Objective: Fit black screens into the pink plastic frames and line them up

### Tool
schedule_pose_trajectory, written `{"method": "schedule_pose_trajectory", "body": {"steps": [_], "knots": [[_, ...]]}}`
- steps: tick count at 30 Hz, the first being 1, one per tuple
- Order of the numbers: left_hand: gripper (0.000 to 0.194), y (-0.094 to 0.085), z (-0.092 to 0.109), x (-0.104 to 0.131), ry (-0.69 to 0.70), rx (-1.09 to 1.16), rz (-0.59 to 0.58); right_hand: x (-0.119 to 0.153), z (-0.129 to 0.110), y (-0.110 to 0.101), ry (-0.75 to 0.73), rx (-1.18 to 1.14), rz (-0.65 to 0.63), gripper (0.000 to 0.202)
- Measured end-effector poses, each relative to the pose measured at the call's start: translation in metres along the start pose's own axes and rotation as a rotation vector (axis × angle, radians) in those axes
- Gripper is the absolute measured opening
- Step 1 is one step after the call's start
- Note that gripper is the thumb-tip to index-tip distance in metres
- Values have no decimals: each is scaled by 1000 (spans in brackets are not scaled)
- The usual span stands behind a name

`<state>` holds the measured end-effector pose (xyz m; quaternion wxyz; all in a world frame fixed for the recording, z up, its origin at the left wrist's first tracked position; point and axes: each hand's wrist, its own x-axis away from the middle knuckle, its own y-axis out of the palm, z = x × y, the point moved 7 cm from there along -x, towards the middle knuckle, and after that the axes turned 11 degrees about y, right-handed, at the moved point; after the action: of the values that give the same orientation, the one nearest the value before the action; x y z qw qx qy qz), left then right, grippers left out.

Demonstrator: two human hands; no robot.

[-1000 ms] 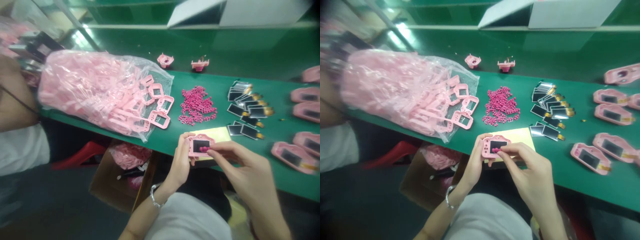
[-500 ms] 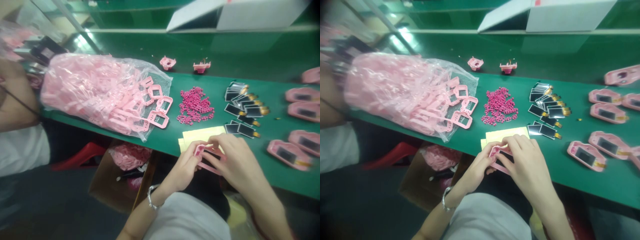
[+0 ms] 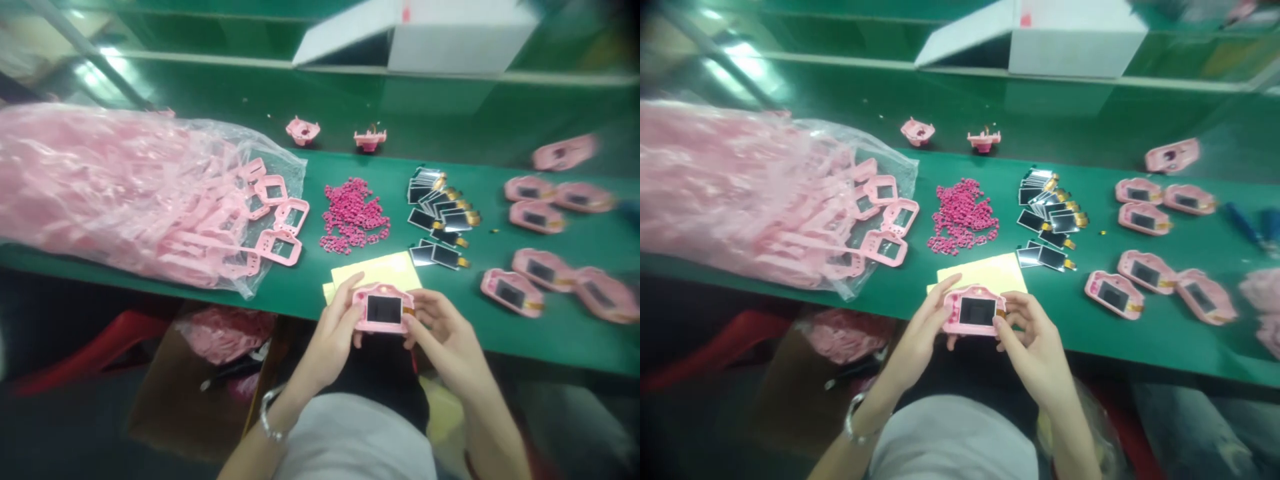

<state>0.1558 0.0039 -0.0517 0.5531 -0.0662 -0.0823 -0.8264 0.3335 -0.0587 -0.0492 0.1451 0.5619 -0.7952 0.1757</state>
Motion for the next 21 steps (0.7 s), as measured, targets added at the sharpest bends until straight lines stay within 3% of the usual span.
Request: {"method": "schedule_pose_trajectory", "body": {"steps": [2, 4, 6, 8, 11, 13, 16, 19, 21], "knots": [[50, -29, 13, -10, 126, -269, 116, -6, 10, -34, 3, -3, 165, 42], [45, -71, 35, -18, 289, -681, 362, -7, 15, -93, -9, 10, 379, 42], [36, -107, 53, -23, 350, -1083, 585, -1, 11, -159, -35, 18, 557, 32], [33, -130, 58, -33, 300, -1308, 631, 9, 3, -219, -49, 31, 713, 20], [37, -143, 62, -47, 283, -1430, 562, 11, -13, -284, -69, 88, 921, 23], [41, -144, 64, -54, 243, -1478, 528, -4, -22, -310, -59, 175, 1015, 27], [39, -142, 66, -63, 169, -1515, 471, -40, -38, -329, -37, 384, 1082, 27], [30, -137, 66, -71, 183, -1464, 360, -72, -53, -330, -55, 594, 1013, 26], [25, -136, 69, -71, 229, -1385, 348, -84, -61, -322, -73, 703, 941, 31]]}}
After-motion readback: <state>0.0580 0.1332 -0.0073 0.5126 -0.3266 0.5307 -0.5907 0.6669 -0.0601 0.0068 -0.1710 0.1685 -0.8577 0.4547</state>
